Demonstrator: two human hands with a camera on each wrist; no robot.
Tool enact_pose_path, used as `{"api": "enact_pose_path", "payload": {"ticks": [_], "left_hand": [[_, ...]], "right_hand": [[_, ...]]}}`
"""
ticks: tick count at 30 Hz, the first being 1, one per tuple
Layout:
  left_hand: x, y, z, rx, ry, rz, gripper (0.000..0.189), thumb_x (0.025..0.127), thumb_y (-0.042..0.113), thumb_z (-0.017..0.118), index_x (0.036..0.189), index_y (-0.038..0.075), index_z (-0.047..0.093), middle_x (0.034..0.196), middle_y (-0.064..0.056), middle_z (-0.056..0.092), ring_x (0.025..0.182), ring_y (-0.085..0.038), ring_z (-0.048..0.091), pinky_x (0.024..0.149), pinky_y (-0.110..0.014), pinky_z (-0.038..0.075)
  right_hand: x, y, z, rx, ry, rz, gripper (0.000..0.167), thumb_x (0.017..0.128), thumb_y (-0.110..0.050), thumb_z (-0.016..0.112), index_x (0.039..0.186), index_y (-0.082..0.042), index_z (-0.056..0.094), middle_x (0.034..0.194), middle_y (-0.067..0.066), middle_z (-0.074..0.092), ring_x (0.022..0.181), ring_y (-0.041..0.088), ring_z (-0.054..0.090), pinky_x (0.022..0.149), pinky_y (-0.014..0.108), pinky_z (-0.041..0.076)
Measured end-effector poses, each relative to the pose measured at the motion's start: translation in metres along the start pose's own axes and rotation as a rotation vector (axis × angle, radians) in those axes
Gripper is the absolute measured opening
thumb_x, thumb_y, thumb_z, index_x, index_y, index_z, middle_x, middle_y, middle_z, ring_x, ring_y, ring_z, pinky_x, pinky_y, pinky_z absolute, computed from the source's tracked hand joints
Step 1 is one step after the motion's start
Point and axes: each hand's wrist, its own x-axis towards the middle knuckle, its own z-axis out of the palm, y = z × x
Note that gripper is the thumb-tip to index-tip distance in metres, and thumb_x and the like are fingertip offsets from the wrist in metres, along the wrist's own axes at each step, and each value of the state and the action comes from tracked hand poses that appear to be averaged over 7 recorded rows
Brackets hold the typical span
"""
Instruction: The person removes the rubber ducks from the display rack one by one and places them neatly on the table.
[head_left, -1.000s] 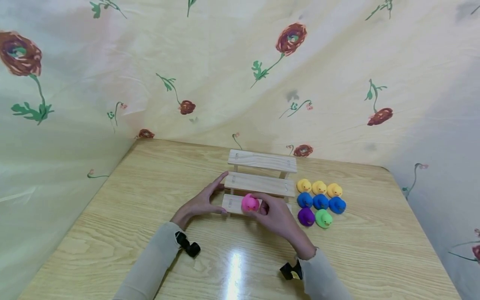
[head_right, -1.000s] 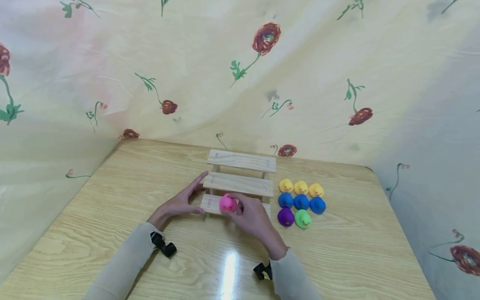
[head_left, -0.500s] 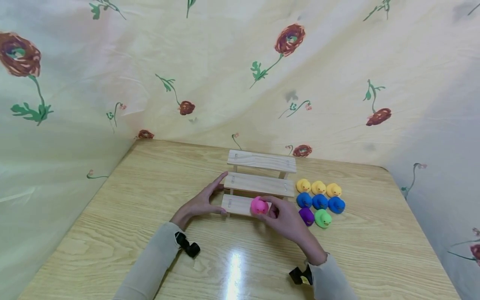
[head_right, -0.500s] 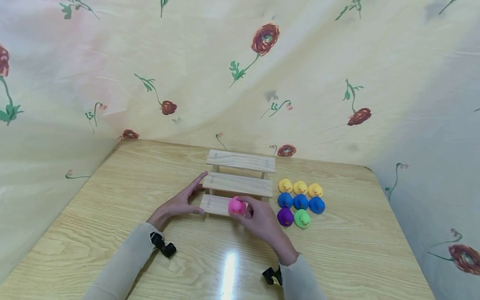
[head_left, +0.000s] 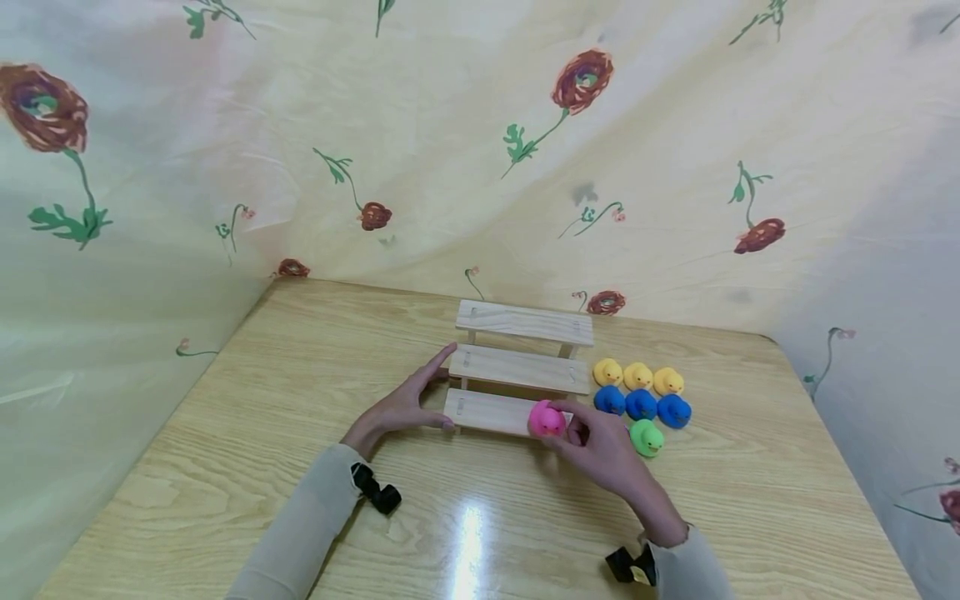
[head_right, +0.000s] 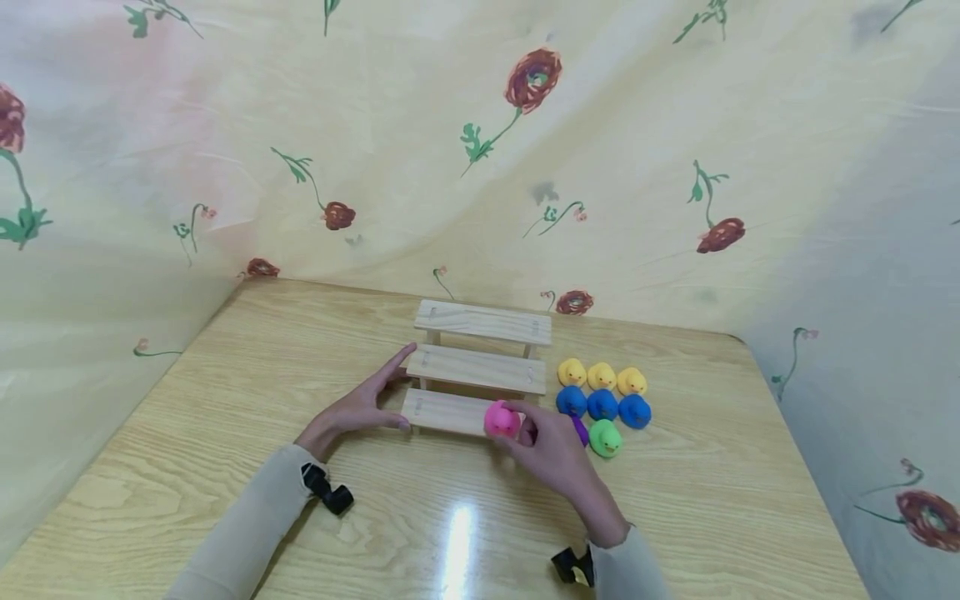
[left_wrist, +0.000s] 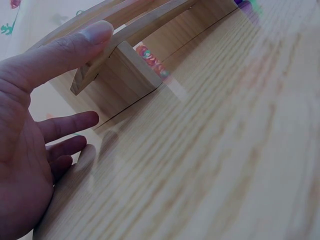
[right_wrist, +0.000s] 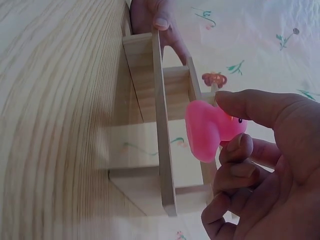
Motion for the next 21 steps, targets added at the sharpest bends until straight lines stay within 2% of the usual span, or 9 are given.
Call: {"api": "enact_pose_path", "payload": {"ticks": [8,13,18,21], "left_hand": [[0.0,0.0,-0.001,-0.007,0.0,0.013,0.12,0.077,0.033,0.088,0.162,0.033,0.004,0.169,-0.006,0.012,0.149,-0.036,0.029,0.123,-0.062,0.021],[-0.001,0.002,-0.001,-0.01,0.002,0.008,0.12,0.076,0.033,0.088,0.163,0.031,0.004,0.169,-0.006,0.013,0.149,-0.036,0.029,0.124,-0.061,0.021],[-0.001,0.003,-0.001,-0.006,0.004,0.007,0.119,0.076,0.034,0.088,0.162,0.035,0.005,0.169,-0.005,0.014,0.149,-0.035,0.029,0.124,-0.061,0.021],[-0.001,0.003,-0.001,-0.007,0.002,0.01,0.119,0.077,0.034,0.088,0.162,0.033,0.005,0.169,-0.005,0.013,0.15,-0.036,0.028,0.124,-0.061,0.021]], "right_hand": [[-0.007,0.009,-0.012,0.054,-0.008,0.028,0.042,0.084,-0.017,0.081,0.123,-0.005,0.069,0.061,-0.007,0.046,0.055,0.001,0.04,0.048,0.019,0.034],[-0.012,0.013,-0.019,0.037,0.006,0.052,0.041,0.084,-0.015,0.081,0.122,-0.006,0.07,0.062,-0.006,0.046,0.055,0.001,0.04,0.048,0.019,0.034],[-0.017,0.02,-0.025,0.033,0.029,0.039,0.037,0.084,-0.014,0.081,0.119,-0.005,0.07,0.064,-0.006,0.047,0.057,0.001,0.041,0.049,0.018,0.034],[-0.02,0.025,-0.03,0.022,0.047,0.036,0.037,0.084,-0.013,0.08,0.119,-0.003,0.07,0.064,-0.006,0.047,0.058,0.0,0.041,0.05,0.018,0.034]]}}
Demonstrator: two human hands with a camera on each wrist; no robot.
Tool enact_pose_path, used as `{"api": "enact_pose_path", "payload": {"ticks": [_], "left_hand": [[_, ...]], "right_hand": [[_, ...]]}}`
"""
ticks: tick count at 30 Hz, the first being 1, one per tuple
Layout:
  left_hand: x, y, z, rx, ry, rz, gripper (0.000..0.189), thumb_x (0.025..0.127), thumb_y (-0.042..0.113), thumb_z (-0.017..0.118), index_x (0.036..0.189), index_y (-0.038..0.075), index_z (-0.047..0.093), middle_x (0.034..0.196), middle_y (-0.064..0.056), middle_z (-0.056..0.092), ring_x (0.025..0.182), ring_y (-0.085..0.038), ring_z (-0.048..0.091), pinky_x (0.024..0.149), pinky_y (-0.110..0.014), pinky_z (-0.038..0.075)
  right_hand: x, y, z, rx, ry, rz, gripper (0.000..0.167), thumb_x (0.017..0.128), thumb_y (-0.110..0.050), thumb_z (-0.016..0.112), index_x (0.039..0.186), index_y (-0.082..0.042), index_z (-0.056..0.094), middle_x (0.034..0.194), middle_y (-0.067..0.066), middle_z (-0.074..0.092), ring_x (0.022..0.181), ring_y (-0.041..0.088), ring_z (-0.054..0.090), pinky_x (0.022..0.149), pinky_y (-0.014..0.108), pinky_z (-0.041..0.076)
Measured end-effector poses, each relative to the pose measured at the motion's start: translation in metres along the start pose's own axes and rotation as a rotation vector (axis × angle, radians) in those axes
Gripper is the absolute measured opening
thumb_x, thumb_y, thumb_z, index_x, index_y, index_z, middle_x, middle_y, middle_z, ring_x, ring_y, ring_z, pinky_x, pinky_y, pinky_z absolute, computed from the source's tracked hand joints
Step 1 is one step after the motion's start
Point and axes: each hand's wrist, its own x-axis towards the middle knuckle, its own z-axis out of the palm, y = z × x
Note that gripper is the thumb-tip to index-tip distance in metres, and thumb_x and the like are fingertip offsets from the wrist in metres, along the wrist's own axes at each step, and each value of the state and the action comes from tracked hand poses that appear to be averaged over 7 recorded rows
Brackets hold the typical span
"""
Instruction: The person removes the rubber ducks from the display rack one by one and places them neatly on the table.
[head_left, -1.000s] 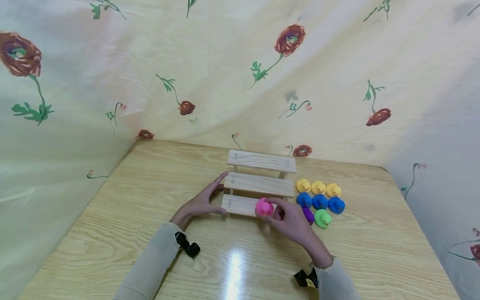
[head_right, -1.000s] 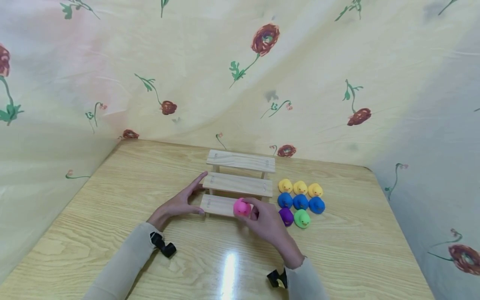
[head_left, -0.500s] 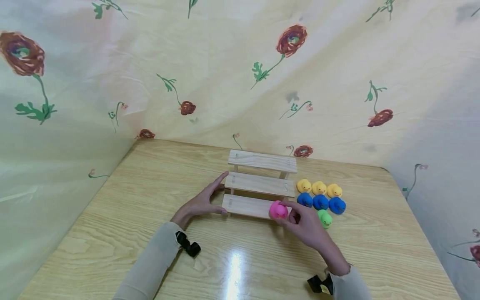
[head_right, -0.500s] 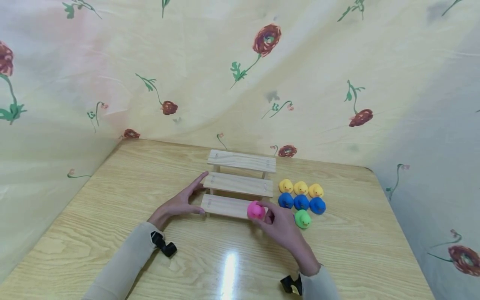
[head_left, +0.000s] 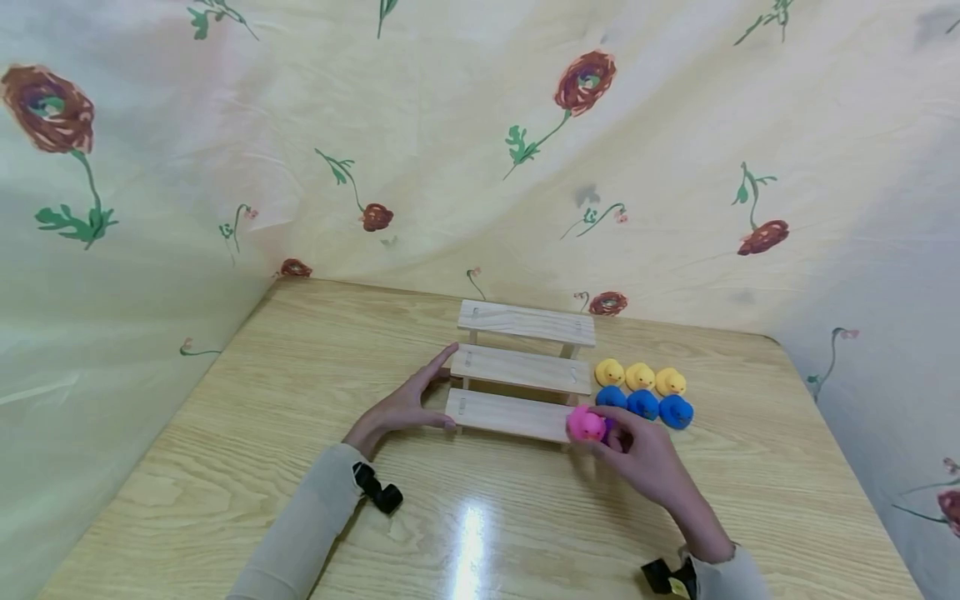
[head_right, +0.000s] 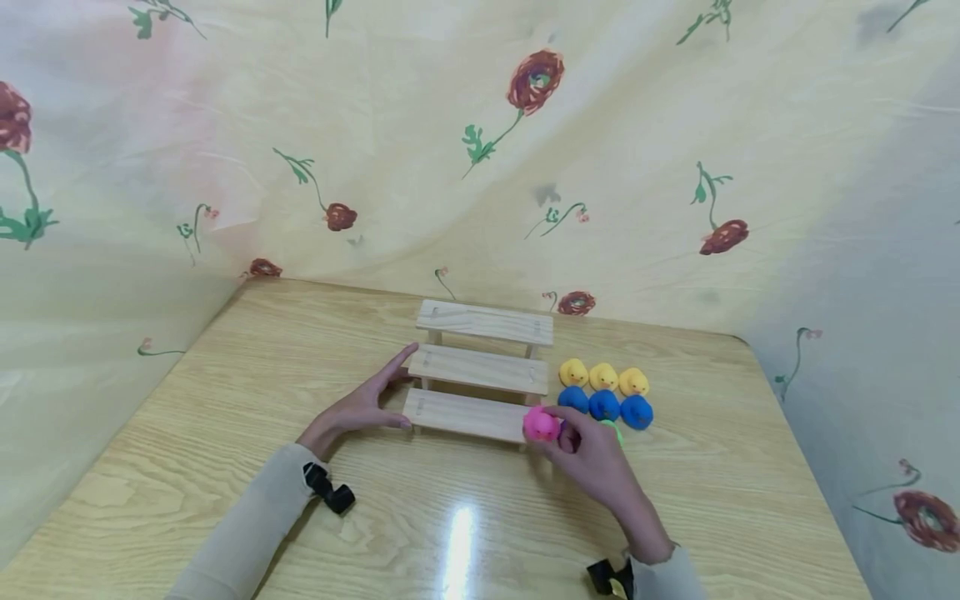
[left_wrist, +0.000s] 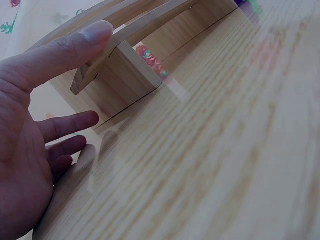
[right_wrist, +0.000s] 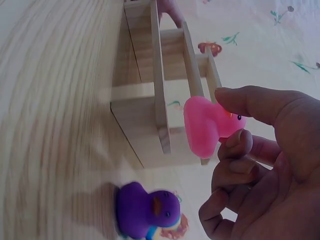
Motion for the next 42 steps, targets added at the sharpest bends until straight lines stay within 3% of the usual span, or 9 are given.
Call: {"api": "enact_pose_path", "payload": {"ticks": [5,23,33,37,42], "left_hand": [[0.0,-0.001,-0.001,-0.003,-0.004,0.001,0.12,0.077,0.033,0.087,0.163,0.029,0.004,0.169,-0.006,0.012,0.15,-0.037,0.028,0.123,-0.062,0.021],[0.001,0.002,-0.003,-0.019,-0.013,0.002,0.119,0.078,0.032,0.087,0.163,0.032,0.004,0.17,-0.002,0.007,0.151,-0.036,0.027,0.123,-0.061,0.021],[0.003,0.003,-0.004,-0.024,-0.018,-0.014,0.118,0.077,0.032,0.088,0.161,0.039,0.006,0.17,0.0,0.008,0.151,-0.034,0.027,0.124,-0.061,0.021],[0.004,0.003,-0.005,-0.023,-0.017,-0.014,0.119,0.077,0.032,0.088,0.163,0.032,0.005,0.17,-0.002,0.009,0.151,-0.035,0.027,0.123,-0.061,0.021],[0.004,0.004,-0.006,-0.024,-0.018,-0.019,0.119,0.077,0.03,0.088,0.163,0.03,0.004,0.17,-0.002,0.009,0.151,-0.035,0.028,0.124,-0.06,0.022]], "right_hand": [[-0.002,0.007,-0.009,-0.024,0.021,-0.006,0.038,0.083,-0.008,0.08,0.119,-0.001,0.07,0.064,-0.006,0.047,0.058,0.0,0.041,0.049,0.019,0.034],[-0.011,0.026,-0.044,-0.093,0.076,0.069,0.039,0.085,-0.011,0.079,0.122,-0.003,0.069,0.064,-0.005,0.046,0.055,0.001,0.037,0.047,0.021,0.031],[-0.021,0.048,-0.062,-0.152,0.073,0.143,0.04,0.087,-0.014,0.077,0.124,-0.001,0.067,0.065,-0.003,0.048,0.055,0.003,0.038,0.046,0.023,0.031],[-0.025,0.055,-0.068,-0.164,0.066,0.196,0.043,0.088,-0.015,0.076,0.126,0.002,0.065,0.067,-0.002,0.05,0.056,0.004,0.039,0.047,0.022,0.032],[-0.029,0.063,-0.073,-0.166,0.053,0.26,0.047,0.089,-0.019,0.075,0.129,0.004,0.063,0.07,0.001,0.054,0.058,0.004,0.04,0.048,0.022,0.034]]}}
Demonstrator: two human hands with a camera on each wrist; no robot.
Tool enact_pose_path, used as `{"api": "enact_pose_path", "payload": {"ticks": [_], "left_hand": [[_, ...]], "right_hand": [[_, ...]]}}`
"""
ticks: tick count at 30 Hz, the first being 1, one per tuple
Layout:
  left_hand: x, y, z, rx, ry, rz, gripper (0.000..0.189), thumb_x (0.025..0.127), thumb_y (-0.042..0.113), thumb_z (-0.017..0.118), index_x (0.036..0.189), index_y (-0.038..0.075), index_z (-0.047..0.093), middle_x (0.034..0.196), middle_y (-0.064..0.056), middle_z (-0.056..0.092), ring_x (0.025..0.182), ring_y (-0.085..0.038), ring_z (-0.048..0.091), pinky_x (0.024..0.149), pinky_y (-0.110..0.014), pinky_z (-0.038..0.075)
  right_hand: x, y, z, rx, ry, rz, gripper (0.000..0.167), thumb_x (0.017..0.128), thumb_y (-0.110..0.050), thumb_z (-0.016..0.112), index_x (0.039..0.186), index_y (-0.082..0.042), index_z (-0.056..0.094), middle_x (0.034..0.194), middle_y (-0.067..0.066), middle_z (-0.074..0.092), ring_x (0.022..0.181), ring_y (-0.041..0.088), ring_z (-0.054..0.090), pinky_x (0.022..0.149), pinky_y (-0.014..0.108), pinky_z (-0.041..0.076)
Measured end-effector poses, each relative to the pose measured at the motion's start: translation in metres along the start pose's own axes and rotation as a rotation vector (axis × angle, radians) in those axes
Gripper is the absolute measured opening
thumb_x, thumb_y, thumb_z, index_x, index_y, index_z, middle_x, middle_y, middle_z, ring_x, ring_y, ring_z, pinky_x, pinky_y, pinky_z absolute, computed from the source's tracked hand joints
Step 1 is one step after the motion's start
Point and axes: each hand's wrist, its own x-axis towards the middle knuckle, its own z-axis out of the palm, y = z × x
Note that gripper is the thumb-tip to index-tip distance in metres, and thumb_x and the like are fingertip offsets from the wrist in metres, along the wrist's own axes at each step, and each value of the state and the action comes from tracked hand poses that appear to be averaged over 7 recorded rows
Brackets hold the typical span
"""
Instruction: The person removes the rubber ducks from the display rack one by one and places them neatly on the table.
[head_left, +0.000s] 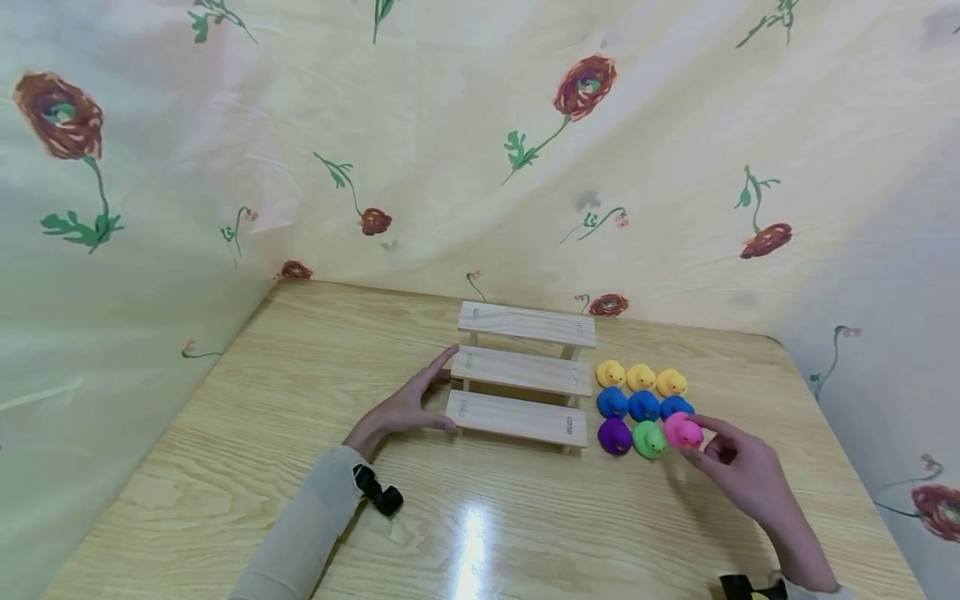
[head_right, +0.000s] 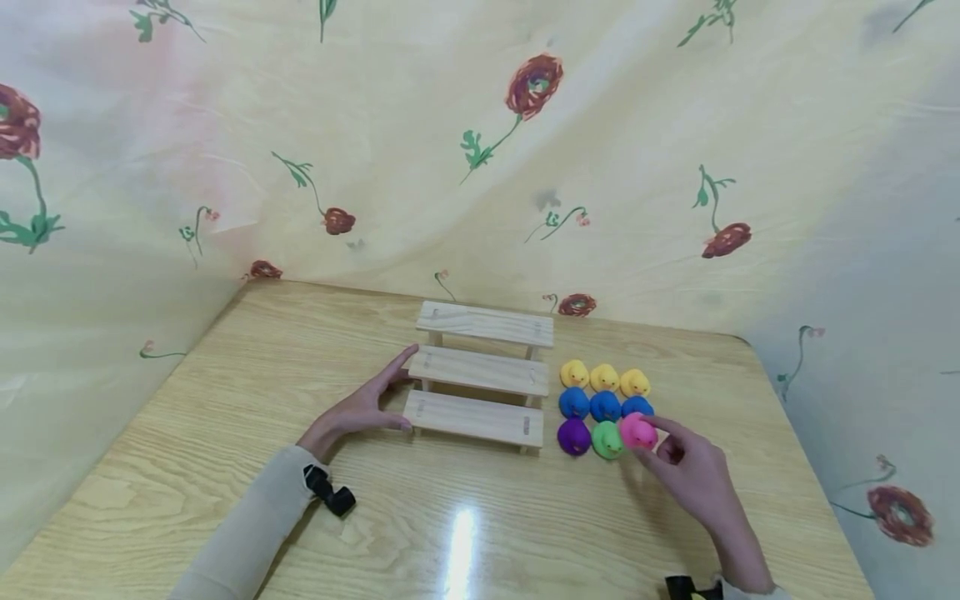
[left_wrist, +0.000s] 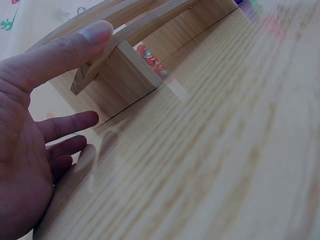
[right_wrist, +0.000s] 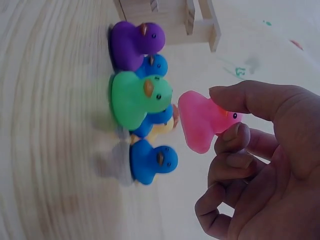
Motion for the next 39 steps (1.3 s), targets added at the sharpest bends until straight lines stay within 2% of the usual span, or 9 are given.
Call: {"api": "enact_pose_path", "payload": {"ticks": [6,15,27,35,39], "left_hand": [[0.001,-0.001,0.0,0.003,0.003,0.0,0.12,0.077,0.029,0.088,0.163,0.029,0.004,0.17,-0.002,0.009,0.15,-0.035,0.029,0.123,-0.061,0.023],[0.001,0.0,0.0,0.007,0.008,0.002,0.12,0.077,0.029,0.088,0.163,0.028,0.004,0.17,-0.001,0.009,0.15,-0.035,0.029,0.123,-0.06,0.022],[0.001,0.002,0.0,0.003,0.009,-0.002,0.121,0.076,0.029,0.088,0.163,0.026,0.004,0.17,-0.002,0.01,0.149,-0.035,0.03,0.124,-0.06,0.021],[0.001,0.002,0.0,-0.001,0.014,-0.006,0.119,0.076,0.029,0.089,0.159,0.046,0.006,0.169,-0.004,0.015,0.148,-0.034,0.031,0.124,-0.058,0.022],[0.0,0.002,0.0,0.003,0.014,0.0,0.119,0.076,0.029,0.089,0.16,0.042,0.006,0.169,-0.005,0.015,0.148,-0.034,0.031,0.124,-0.059,0.022]], "right_hand": [[-0.002,0.011,-0.002,-0.008,-0.026,0.052,0.049,0.09,-0.02,0.075,0.131,0.004,0.061,0.072,0.003,0.054,0.06,0.005,0.041,0.048,0.022,0.035],[-0.002,0.026,-0.002,-0.011,-0.113,0.123,0.051,0.093,-0.02,0.071,0.135,0.006,0.056,0.074,0.004,0.055,0.061,0.006,0.042,0.049,0.022,0.035],[0.0,0.035,0.005,0.034,-0.176,0.129,0.052,0.093,-0.02,0.071,0.137,0.005,0.056,0.074,0.004,0.056,0.06,0.008,0.044,0.05,0.022,0.037],[0.001,0.038,0.009,0.021,-0.189,0.14,0.052,0.091,-0.011,0.069,0.138,0.004,0.054,0.073,0.005,0.056,0.058,0.009,0.044,0.049,0.022,0.036],[0.001,0.039,0.01,0.018,-0.2,0.146,0.052,0.092,-0.01,0.067,0.14,0.005,0.053,0.073,0.005,0.056,0.058,0.01,0.044,0.049,0.022,0.036]]}}
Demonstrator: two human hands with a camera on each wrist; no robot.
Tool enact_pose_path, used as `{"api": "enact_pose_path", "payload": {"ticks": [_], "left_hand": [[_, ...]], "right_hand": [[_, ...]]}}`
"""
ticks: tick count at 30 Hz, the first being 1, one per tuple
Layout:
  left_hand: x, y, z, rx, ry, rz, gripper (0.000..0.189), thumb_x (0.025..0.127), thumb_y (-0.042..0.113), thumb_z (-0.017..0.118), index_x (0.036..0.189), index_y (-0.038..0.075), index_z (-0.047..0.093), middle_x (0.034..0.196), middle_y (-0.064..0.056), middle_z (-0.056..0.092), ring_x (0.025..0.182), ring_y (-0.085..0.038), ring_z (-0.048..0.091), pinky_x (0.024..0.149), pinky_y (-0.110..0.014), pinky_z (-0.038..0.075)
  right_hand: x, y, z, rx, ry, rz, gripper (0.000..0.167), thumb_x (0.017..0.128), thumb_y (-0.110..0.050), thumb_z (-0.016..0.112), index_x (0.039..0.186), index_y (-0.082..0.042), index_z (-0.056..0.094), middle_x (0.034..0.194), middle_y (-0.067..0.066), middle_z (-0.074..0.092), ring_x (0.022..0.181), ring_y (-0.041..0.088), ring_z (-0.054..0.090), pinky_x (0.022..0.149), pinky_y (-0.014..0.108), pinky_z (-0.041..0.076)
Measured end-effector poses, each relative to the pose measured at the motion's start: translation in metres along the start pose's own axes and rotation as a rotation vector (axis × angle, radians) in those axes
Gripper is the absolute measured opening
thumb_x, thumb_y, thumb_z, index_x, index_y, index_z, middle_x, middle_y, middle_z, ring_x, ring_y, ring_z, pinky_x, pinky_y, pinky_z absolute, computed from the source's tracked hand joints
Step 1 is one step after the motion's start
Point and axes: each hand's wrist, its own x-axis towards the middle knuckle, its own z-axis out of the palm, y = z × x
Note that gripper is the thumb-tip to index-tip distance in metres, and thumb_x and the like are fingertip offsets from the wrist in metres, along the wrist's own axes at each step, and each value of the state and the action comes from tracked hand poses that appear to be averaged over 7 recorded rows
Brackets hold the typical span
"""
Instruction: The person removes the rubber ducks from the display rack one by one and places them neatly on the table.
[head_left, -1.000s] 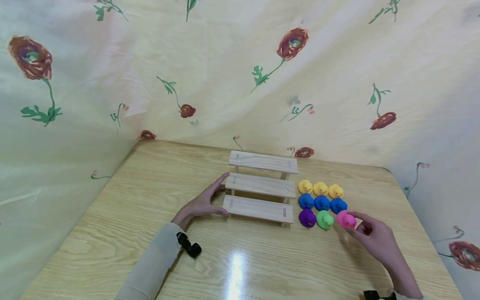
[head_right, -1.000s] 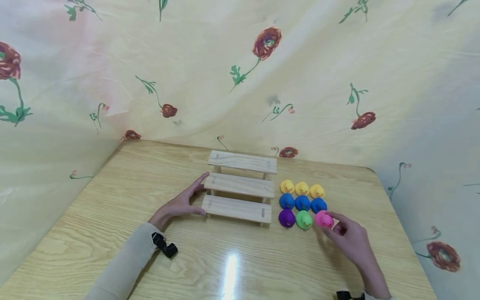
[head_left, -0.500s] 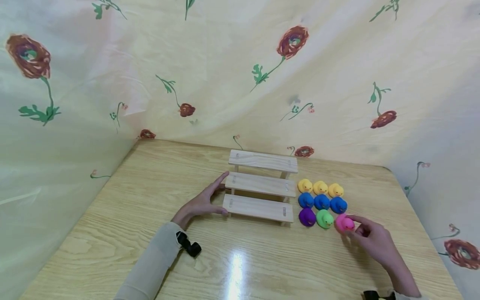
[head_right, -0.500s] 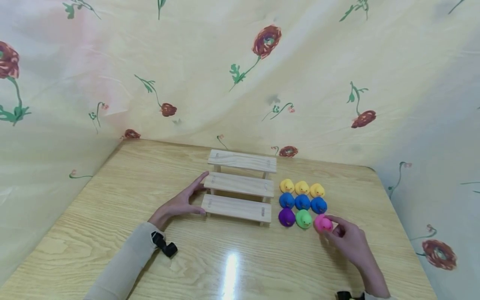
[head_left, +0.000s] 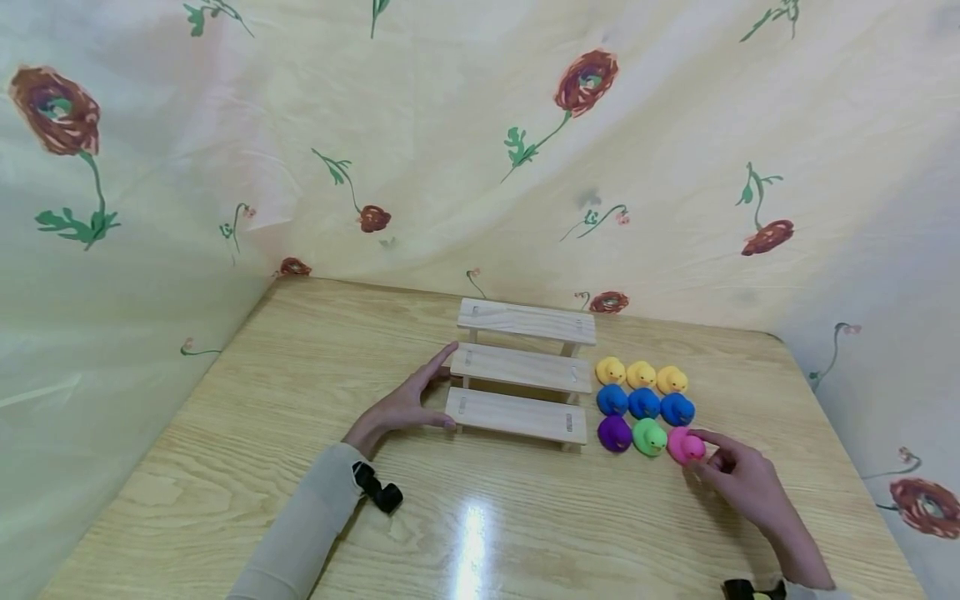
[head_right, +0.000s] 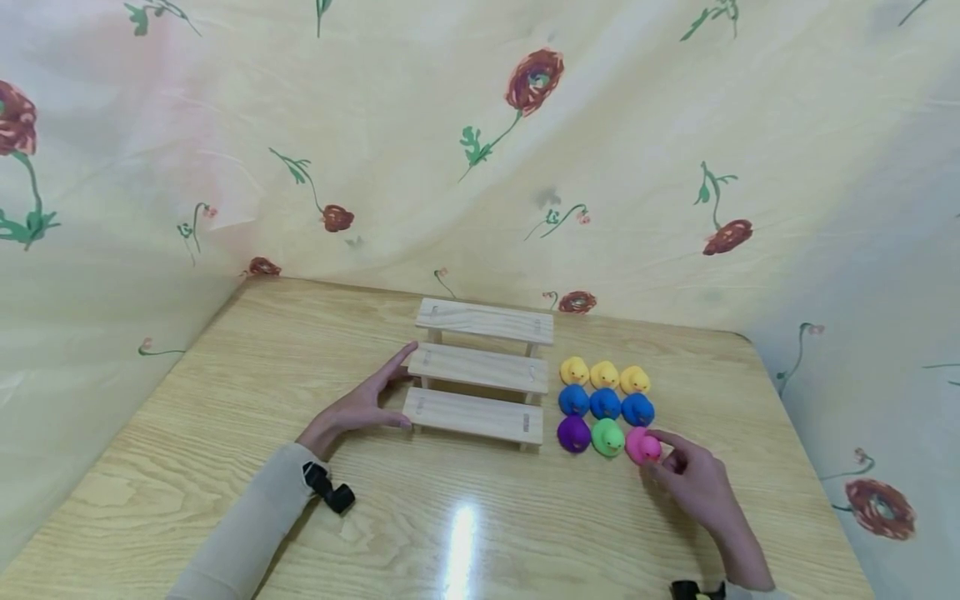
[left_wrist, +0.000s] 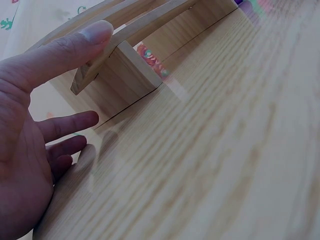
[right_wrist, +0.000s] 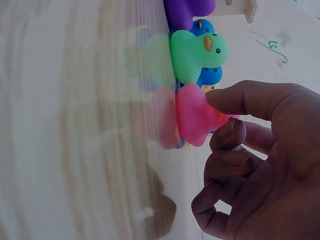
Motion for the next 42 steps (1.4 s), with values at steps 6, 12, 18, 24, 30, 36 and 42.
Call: {"api": "enact_pose_path", "payload": {"ticks": [6,12,18,24,30,36,42], "left_hand": [[0.0,0.0,0.001,-0.001,0.002,-0.004,0.119,0.076,0.028,0.089,0.16,0.043,0.007,0.169,-0.004,0.015,0.148,-0.034,0.031,0.124,-0.058,0.022],[0.0,-0.001,0.001,-0.004,0.0,-0.004,0.118,0.076,0.027,0.089,0.158,0.049,0.006,0.169,-0.003,0.014,0.148,-0.034,0.031,0.124,-0.059,0.022],[0.0,-0.003,0.001,-0.005,0.001,0.0,0.118,0.077,0.026,0.088,0.158,0.049,0.006,0.17,-0.001,0.011,0.149,-0.034,0.03,0.124,-0.059,0.021],[0.0,-0.002,0.001,-0.009,0.0,0.006,0.117,0.077,0.027,0.088,0.158,0.048,0.006,0.17,-0.001,0.01,0.149,-0.034,0.03,0.124,-0.059,0.021],[-0.001,0.0,0.001,-0.017,-0.004,0.0,0.118,0.076,0.031,0.089,0.158,0.049,0.006,0.17,-0.001,0.011,0.149,-0.035,0.029,0.125,-0.059,0.02],[-0.001,0.0,0.001,-0.019,-0.006,0.006,0.117,0.076,0.033,0.088,0.159,0.046,0.006,0.17,-0.003,0.011,0.149,-0.036,0.029,0.124,-0.06,0.02],[0.0,0.0,0.002,-0.004,-0.01,0.011,0.12,0.077,0.032,0.088,0.163,0.031,0.004,0.17,-0.003,0.009,0.15,-0.036,0.028,0.124,-0.06,0.021]], "right_hand": [[0.0,0.0,0.0,0.005,-0.006,0.011,0.053,0.092,-0.009,0.066,0.141,0.005,0.052,0.074,0.005,0.054,0.06,0.011,0.044,0.05,0.022,0.036],[0.0,0.0,0.001,0.008,0.003,0.007,0.053,0.091,-0.009,0.066,0.141,0.005,0.052,0.074,0.004,0.053,0.06,0.01,0.044,0.05,0.022,0.036],[0.0,0.001,0.001,0.006,0.007,0.007,0.053,0.091,-0.009,0.066,0.141,0.005,0.052,0.074,0.005,0.053,0.06,0.009,0.044,0.05,0.022,0.036],[0.0,0.003,0.001,0.008,0.001,0.006,0.053,0.093,-0.01,0.066,0.142,0.004,0.051,0.073,0.004,0.053,0.059,0.009,0.043,0.049,0.022,0.036],[-0.001,0.001,-0.001,0.009,-0.008,0.013,0.056,0.095,-0.019,0.066,0.144,0.003,0.048,0.072,0.003,0.055,0.058,0.009,0.044,0.049,0.022,0.036],[-0.003,-0.003,-0.007,-0.008,0.029,-0.005,0.058,0.096,-0.026,0.067,0.144,0.002,0.048,0.072,0.004,0.058,0.057,0.008,0.045,0.048,0.023,0.037],[0.0,-0.009,-0.013,-0.04,0.113,-0.05,0.056,0.099,-0.035,0.063,0.139,0.002,0.053,0.072,0.005,0.058,0.057,0.008,0.043,0.047,0.024,0.035]]}}
